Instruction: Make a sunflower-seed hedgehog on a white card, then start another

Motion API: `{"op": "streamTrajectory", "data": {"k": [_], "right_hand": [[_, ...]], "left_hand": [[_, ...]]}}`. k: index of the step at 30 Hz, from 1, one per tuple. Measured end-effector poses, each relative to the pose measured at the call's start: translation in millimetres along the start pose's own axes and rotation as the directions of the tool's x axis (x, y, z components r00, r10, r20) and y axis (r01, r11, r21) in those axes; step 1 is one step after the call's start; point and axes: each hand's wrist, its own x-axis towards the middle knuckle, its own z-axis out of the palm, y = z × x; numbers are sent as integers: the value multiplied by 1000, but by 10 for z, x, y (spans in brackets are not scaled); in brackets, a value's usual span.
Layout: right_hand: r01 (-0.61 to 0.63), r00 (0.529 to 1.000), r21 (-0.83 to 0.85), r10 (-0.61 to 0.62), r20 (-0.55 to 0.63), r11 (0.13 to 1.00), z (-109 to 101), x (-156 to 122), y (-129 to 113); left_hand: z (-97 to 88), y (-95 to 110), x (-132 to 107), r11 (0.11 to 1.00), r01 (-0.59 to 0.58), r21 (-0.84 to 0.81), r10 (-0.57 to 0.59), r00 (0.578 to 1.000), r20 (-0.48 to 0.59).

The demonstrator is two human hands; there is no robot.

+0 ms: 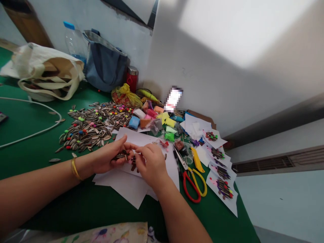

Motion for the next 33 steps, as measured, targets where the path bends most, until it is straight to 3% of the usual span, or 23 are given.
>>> {"op": "streamTrajectory", "data": {"k": [7,12,16,19,22,26,33], "right_hand": [[115,991,52,-118,59,992,55,-42,-106],[-12,999,171,19,-42,985,55,-25,-49],[-75,995,199,86,-48,977,25,-11,-14],[-81,991,195,100,-89,977,31,-16,6],[-59,986,191,87,-143,980,57,-25,10],[20,999,180,-11,-52,984,81,-30,-19],[48,999,124,-50,13,991,82,-27,-91]], "left_hand": [[65,-44,-49,999,17,-31,-17,1000,11],[86,-34,-77,998,-29,56,27,999,36],[100,-19,-98,990,-55,127,49,997,52],[90,-24,-100,998,-12,56,9,998,61],[72,-50,-95,998,57,-31,-53,989,139],[65,-99,-79,992,117,-45,-106,976,189],[121,-121,-82,994,98,38,-101,991,88]]}}
